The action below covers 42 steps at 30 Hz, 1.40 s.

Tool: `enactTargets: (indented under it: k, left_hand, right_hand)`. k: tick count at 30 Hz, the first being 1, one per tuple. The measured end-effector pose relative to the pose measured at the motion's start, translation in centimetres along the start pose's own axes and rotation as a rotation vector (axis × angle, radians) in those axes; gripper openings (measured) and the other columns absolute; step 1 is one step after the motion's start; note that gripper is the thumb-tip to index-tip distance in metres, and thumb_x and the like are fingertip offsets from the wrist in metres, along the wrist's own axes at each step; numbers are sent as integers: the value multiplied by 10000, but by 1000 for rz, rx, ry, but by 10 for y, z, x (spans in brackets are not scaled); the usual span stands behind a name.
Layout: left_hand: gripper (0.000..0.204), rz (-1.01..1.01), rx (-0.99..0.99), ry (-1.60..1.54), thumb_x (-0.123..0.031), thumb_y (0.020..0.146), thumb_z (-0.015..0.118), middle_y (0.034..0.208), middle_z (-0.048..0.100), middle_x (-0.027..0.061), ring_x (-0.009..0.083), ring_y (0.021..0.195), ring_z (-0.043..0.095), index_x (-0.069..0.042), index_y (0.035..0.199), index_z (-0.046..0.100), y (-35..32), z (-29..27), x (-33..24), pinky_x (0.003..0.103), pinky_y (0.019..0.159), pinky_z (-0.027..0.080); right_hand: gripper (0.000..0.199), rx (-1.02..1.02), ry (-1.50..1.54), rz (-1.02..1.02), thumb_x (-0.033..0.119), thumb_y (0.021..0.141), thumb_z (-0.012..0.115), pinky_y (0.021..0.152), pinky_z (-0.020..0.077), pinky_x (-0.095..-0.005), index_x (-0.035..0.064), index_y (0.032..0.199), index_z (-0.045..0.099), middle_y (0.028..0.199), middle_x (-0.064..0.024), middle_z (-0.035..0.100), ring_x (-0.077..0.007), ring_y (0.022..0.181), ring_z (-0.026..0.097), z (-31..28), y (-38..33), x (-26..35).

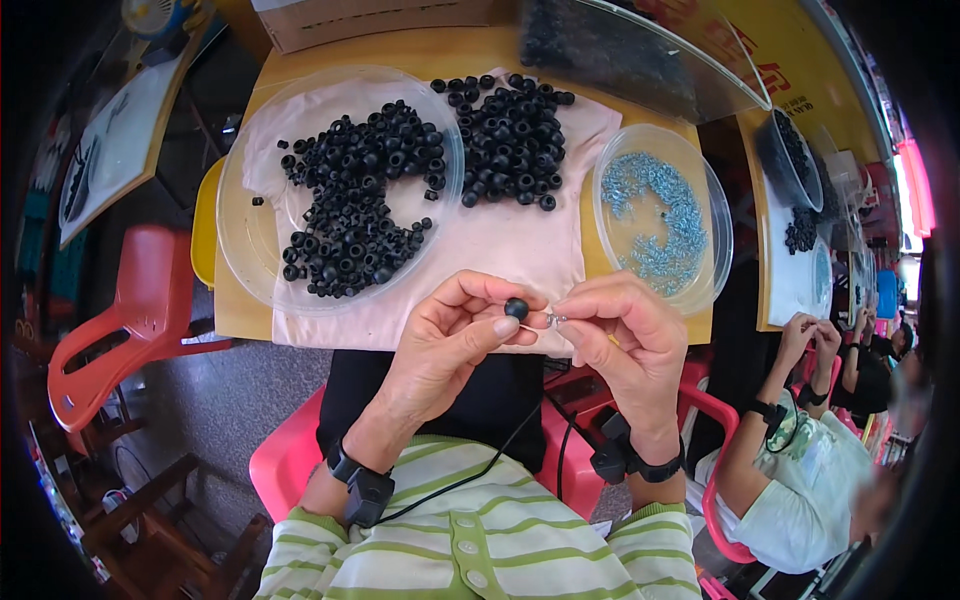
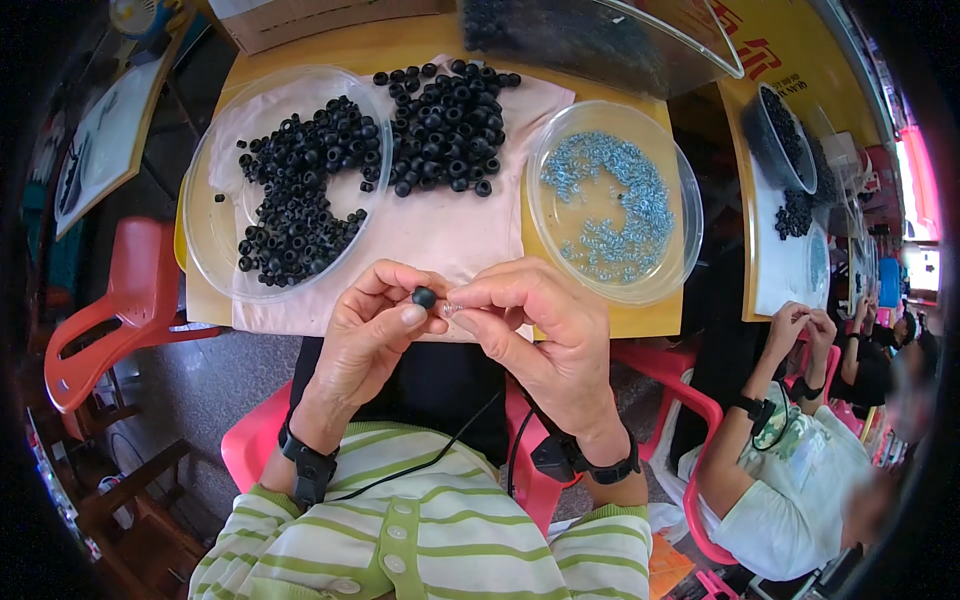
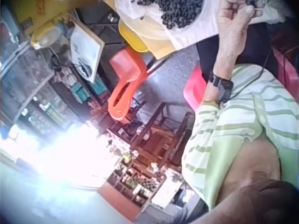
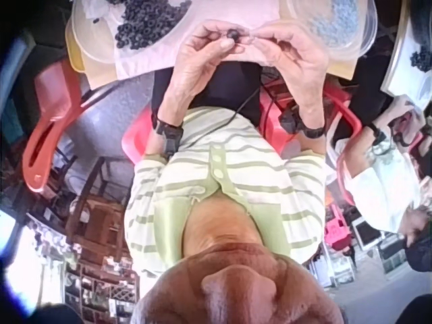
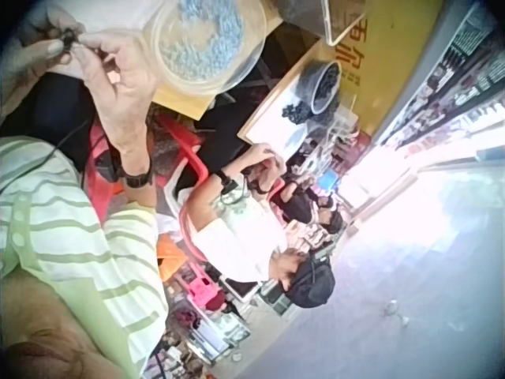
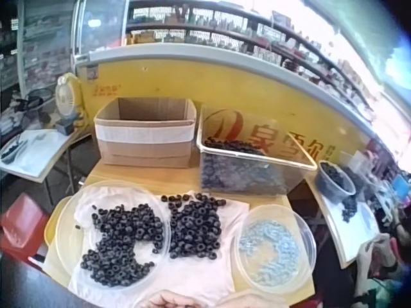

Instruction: The recorder is assembling small black plastic components by inserting small silver pins into them.

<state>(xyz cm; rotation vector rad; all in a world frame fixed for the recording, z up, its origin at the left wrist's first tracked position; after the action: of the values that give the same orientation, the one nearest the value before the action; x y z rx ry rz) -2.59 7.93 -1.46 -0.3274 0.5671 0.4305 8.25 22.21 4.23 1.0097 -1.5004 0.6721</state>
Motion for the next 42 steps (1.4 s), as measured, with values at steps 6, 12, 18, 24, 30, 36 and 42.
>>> enactTargets:
  k: [6, 12, 18, 24, 30, 36, 42]
  left_hand:
    - [235, 75, 9, 244, 30, 877, 623, 1025, 628, 70, 134, 932, 623, 0, 1110, 603, -2, -3, -4, 270, 814, 530]
    - [234, 139, 24, 446, 75, 859, 630, 1064, 613, 68, 129, 983, 602, 25, 1085, 596, -5, -5, -4, 280, 833, 531]
    - [219, 74, 41, 264, 93, 867, 607, 1082, 604, 86, 168, 1051, 603, 31, 1078, 605, -6, 3, -5, 322, 930, 527]
    - [241, 161, 106, 642, 49, 882, 621, 1014, 577, 25, 63, 903, 560, 12, 1118, 651, -8, -1, -7, 200, 778, 482]
    - [223, 161, 77, 487, 44, 887, 619, 1004, 570, 12, 62, 868, 548, 19, 1108, 612, -10, -2, 1, 206, 780, 473]
    - [222, 112, 87, 398, 49, 881, 627, 1061, 600, 37, 91, 903, 579, 23, 1100, 607, -14, -2, 3, 230, 806, 494]
    - [264, 178, 123, 593, 27, 861, 672, 1066, 613, 44, 82, 899, 594, 2, 1124, 672, -15, -10, -3, 213, 760, 498]
  right_hand:
    - [148, -5, 16, 43, 7, 822, 708, 611, 469, -217, 19, 969, 697, 919, -55, 661, -99, 755, 598, 3, -1, 0]
    - [153, -8, -50, -12, 3, 813, 712, 608, 460, -225, 32, 962, 702, 909, -58, 666, -109, 750, 603, 5, -2, -2]
    - [160, -14, -100, -52, -5, 809, 712, 608, 455, -227, 38, 962, 702, 906, -56, 670, -116, 747, 603, 2, -5, -3]
    - [165, -32, -77, -66, -12, 810, 710, 604, 451, -221, 41, 967, 703, 906, -56, 671, -111, 746, 601, 0, -13, -7]
    - [169, -29, -87, -99, -11, 812, 710, 603, 452, -219, 41, 972, 702, 905, -54, 668, -108, 746, 599, 1, -17, -8]
    - [180, -4, -145, -180, -14, 804, 718, 589, 458, -222, 45, 973, 703, 911, -51, 661, -106, 736, 600, 6, -18, -10]
    - [199, 6, -306, -259, -18, 775, 737, 595, 493, -262, 49, 958, 699, 886, -60, 648, -152, 728, 616, 14, -19, -8]
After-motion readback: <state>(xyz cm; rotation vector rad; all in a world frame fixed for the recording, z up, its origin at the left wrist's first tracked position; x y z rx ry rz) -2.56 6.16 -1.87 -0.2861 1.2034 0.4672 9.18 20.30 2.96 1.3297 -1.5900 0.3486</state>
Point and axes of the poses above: each hand's wrist, its own y-axis towards the middle knuckle, its own z-axis out of the palm, x = y × z, the point moved 1 cm from there along y, towards the middle knuckle
